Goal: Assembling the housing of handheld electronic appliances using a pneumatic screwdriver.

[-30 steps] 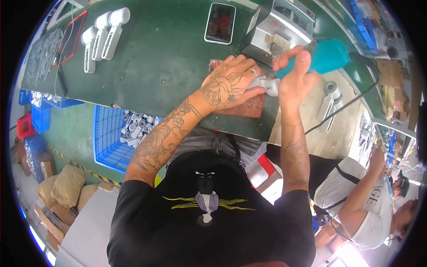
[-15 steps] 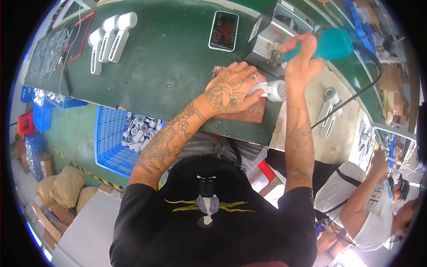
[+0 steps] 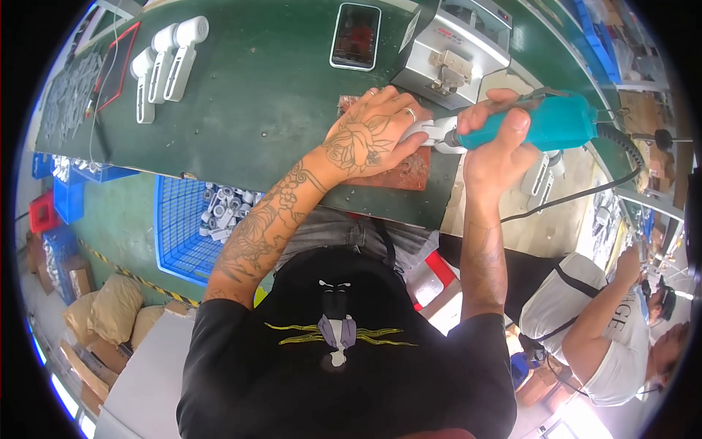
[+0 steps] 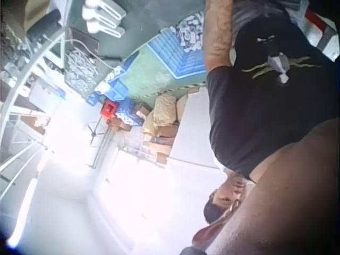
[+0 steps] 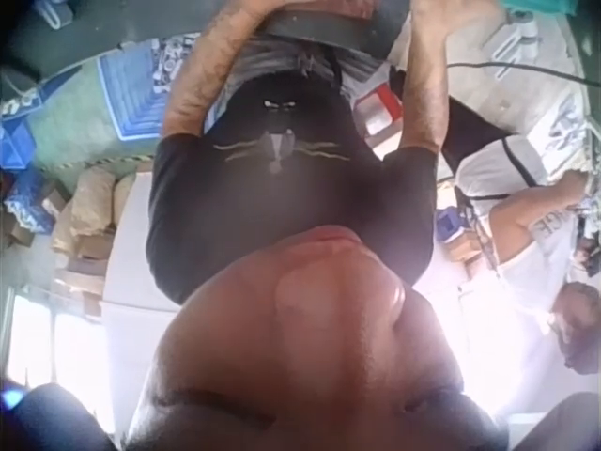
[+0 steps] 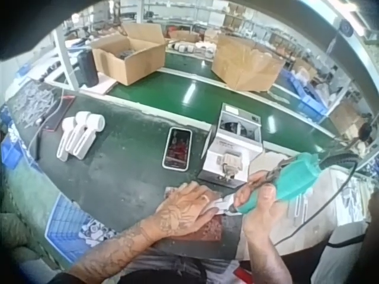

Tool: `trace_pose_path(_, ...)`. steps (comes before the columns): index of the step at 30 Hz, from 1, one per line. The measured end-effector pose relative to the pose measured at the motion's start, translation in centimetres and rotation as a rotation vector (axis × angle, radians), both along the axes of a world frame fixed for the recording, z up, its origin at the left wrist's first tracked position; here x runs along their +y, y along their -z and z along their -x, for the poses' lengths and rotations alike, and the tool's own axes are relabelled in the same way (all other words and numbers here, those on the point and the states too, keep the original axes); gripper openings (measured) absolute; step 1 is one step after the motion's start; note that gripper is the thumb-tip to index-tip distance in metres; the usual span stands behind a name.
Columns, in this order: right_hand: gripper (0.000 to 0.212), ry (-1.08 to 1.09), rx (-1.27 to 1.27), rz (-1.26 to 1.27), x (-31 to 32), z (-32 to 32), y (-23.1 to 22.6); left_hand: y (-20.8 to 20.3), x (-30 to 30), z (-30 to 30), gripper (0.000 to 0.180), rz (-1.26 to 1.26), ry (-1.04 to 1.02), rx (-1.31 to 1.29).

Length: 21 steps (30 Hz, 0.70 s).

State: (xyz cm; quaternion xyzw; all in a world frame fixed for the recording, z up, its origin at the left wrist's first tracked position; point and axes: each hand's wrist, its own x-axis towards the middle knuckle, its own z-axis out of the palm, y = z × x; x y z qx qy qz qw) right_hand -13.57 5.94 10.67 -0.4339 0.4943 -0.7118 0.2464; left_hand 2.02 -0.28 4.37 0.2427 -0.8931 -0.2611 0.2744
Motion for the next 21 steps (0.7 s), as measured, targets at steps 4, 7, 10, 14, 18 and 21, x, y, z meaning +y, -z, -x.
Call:
trace_pose_path(4, 0.054, -0.003, 0.004, -0.03, -0.2, -0.3, 0.5, 0.3, 0.1, 0.0, 0.032, 0.048, -0.029, 0.009)
trace_pose_path(7, 0.052, -0.015, 0.005, -0.035, -0.2, -0.4, 1.7, 0.0, 0.1, -0.3, 0.032, 0.013, -0.029, -0.035)
trace_pose_path(10, 0.045, -0.038, -0.019, 0.023, -0.2, -0.2, 2.2, -0.1, 0.2, -0.2, 0.033, 0.021, -0.025, -0.066)
trace_pose_path(14, 0.044, -0.04, -0.036, 0.054, -0.1, -0.3, 2.2, 0.3, 0.4, 0.2, 0.034, 0.009, -0.01, 0.006)
trace_pose_path(18, 0.046, -0.01, -0.059, 0.055, -0.1, -0.5, 2.2, 0.4, 0.1, 0.1, 0.033, 0.114, -0.032, 0.03)
trace_pose_path(21, 0.057, 0.067, -0.064, -0.073, 1.8, -0.5, 1.7, 0.0, 0.7, -0.3, 0.033, 0.2, 0.018, 0.015)
